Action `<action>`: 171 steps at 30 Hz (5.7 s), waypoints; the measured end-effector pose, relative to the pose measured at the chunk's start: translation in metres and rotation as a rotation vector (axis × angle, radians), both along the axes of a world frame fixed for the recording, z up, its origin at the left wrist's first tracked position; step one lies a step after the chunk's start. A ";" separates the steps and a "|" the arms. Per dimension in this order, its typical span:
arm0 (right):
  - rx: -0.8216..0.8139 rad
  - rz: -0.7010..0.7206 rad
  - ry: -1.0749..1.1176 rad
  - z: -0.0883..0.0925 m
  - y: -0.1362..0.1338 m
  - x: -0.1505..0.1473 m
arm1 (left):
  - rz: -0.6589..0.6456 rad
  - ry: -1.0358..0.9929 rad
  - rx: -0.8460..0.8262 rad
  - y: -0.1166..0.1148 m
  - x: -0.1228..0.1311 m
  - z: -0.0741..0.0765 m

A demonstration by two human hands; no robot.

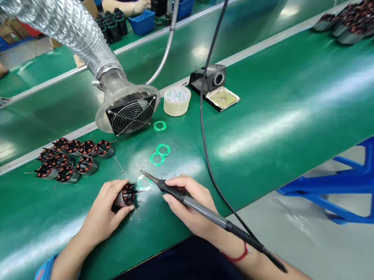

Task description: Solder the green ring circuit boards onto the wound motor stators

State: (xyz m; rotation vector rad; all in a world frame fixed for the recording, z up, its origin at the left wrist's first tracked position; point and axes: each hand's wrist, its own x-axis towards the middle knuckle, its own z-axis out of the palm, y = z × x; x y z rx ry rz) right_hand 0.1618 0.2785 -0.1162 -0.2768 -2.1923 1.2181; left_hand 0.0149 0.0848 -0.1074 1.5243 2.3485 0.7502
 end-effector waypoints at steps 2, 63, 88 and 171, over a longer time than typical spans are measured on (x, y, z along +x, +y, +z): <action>-0.091 -0.032 -0.023 -0.005 -0.002 0.006 | 0.011 -0.009 0.008 0.000 0.000 -0.001; 0.212 0.039 -0.279 -0.007 -0.017 -0.015 | 0.191 -0.187 0.045 0.008 0.013 0.012; 0.206 0.262 -0.400 0.014 -0.024 -0.023 | -0.104 -0.232 -0.093 -0.017 -0.010 0.026; 0.474 0.418 0.053 0.000 -0.040 -0.050 | 0.408 -0.533 0.143 0.007 0.005 0.018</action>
